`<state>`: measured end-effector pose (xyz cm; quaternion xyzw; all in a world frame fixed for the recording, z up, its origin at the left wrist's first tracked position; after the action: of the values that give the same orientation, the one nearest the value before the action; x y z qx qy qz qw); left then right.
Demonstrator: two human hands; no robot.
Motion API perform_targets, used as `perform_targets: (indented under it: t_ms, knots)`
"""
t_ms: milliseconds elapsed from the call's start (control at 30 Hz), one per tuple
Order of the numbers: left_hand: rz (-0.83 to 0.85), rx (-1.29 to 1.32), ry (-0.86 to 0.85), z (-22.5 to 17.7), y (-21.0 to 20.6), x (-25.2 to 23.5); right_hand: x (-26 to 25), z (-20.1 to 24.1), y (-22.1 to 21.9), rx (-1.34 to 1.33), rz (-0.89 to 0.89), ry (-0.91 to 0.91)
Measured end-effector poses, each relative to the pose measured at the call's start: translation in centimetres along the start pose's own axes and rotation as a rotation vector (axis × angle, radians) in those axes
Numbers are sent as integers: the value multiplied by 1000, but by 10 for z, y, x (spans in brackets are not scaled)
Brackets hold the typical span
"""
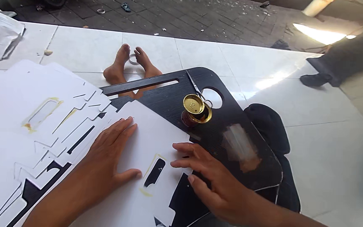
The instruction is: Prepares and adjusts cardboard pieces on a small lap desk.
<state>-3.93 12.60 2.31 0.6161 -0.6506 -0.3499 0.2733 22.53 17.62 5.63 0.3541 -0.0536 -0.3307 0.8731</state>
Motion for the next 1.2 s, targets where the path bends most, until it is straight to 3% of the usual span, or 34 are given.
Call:
perform_targets:
  t_ms: [367, 600, 900, 1067, 1200]
  knots:
    - [26, -9, 20, -9, 5, -4, 11, 9, -35, 504, -178, 97]
    - [27, -6, 12, -10, 6, -5, 25, 31, -59, 595, -110, 131]
    - [29, 2, 11, -8, 4, -8, 33, 39, -71, 468, -55, 131]
    - [-11, 2, -55, 8, -3, -5, 31, 41, -56, 106, -11, 174]
    - [44, 35, -89, 16, 0, -4, 29, 25, -20, 107, -158, 218]
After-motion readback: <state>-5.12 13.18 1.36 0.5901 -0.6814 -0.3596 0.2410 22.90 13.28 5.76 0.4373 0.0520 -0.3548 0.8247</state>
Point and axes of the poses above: each hand's wrist, its own x-axis away from the middle knuckle, its own y-axis out of the back of the hand, z = x × y, the point moved 3 cm from there along -x, towards the middle knuckle, and after that the axes turned 8 degrees about x, right-handed, at the moved point
